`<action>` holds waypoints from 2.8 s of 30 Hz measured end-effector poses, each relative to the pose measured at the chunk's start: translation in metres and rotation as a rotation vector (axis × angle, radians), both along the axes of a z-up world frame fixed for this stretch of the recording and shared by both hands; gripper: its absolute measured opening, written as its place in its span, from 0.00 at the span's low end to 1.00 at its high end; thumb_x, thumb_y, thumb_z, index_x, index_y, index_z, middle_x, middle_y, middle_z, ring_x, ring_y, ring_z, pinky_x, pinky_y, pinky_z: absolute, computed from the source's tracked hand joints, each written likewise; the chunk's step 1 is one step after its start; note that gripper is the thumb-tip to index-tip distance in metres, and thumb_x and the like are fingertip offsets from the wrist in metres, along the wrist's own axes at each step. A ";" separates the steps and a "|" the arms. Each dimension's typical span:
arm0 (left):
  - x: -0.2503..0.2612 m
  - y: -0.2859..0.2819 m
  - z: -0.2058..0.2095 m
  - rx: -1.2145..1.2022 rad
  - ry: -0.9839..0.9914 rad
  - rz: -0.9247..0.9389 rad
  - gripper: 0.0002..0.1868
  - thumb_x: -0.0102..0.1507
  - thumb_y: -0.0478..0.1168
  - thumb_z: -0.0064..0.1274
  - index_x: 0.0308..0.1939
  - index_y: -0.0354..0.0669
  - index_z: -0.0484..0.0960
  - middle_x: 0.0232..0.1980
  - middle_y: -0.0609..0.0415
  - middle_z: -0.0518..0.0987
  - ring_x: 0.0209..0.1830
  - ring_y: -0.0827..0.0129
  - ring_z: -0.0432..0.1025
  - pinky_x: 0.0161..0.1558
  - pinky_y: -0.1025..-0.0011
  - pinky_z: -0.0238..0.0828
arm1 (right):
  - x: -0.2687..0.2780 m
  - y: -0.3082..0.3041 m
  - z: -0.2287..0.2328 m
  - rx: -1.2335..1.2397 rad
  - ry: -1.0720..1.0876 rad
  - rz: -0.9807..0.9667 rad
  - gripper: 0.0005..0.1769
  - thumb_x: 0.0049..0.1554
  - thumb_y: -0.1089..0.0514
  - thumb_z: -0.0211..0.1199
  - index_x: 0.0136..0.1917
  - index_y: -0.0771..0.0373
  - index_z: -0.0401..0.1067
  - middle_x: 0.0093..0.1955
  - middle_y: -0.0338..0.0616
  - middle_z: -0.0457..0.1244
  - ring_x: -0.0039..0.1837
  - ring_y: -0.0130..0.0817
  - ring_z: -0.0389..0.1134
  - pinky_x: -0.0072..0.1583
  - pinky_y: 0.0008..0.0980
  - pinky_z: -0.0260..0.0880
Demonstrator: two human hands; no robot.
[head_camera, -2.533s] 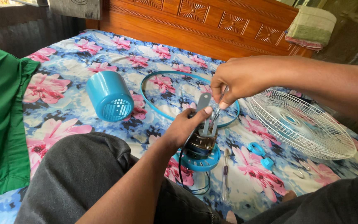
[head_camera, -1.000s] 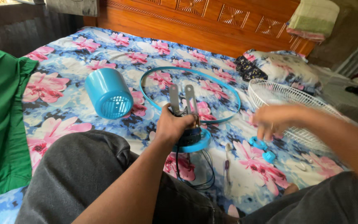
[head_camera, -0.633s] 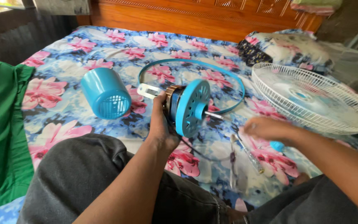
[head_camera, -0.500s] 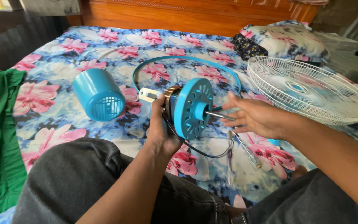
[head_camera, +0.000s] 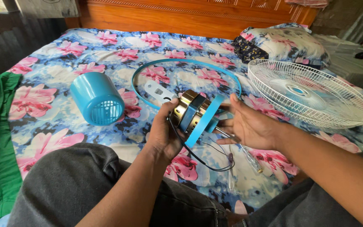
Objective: The person reassembles a small electric fan motor by attaching a metal bracket to the motor housing and securing it with a screwdriver. They then fit the blue plastic rear housing over the motor assembly and align it with the fan shaft.
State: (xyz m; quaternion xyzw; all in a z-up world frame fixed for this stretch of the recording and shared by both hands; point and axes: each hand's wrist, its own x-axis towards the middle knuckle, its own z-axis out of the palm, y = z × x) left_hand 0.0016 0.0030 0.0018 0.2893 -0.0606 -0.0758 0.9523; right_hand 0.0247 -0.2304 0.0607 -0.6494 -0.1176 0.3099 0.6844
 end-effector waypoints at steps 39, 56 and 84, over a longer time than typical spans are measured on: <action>0.043 0.140 0.004 1.282 0.079 0.484 0.10 0.57 0.39 0.62 0.37 0.35 0.88 0.26 0.55 0.81 0.18 0.71 0.68 0.23 0.70 0.64 | -0.018 -0.016 0.030 0.719 -0.012 -0.195 0.58 0.48 0.39 0.78 0.81 0.66 0.57 0.71 0.53 0.59 0.73 0.46 0.60 0.71 0.42 0.64; 0.024 0.064 0.011 1.085 0.102 0.026 0.24 0.59 0.58 0.53 0.51 0.47 0.84 0.46 0.59 0.87 0.39 0.68 0.77 0.42 0.65 0.72 | -0.029 -0.021 0.051 0.573 -0.148 -0.277 0.57 0.44 0.39 0.74 0.78 0.63 0.56 0.73 0.54 0.58 0.76 0.47 0.58 0.75 0.45 0.60; 0.045 0.106 0.025 0.412 0.042 0.646 0.16 0.70 0.45 0.42 0.56 0.41 0.78 0.48 0.55 0.85 0.42 0.69 0.80 0.45 0.68 0.74 | -0.030 0.023 -0.052 0.178 -0.010 -0.246 0.40 0.48 0.65 0.63 0.73 0.53 0.57 0.66 0.46 0.63 0.68 0.45 0.66 0.69 0.52 0.60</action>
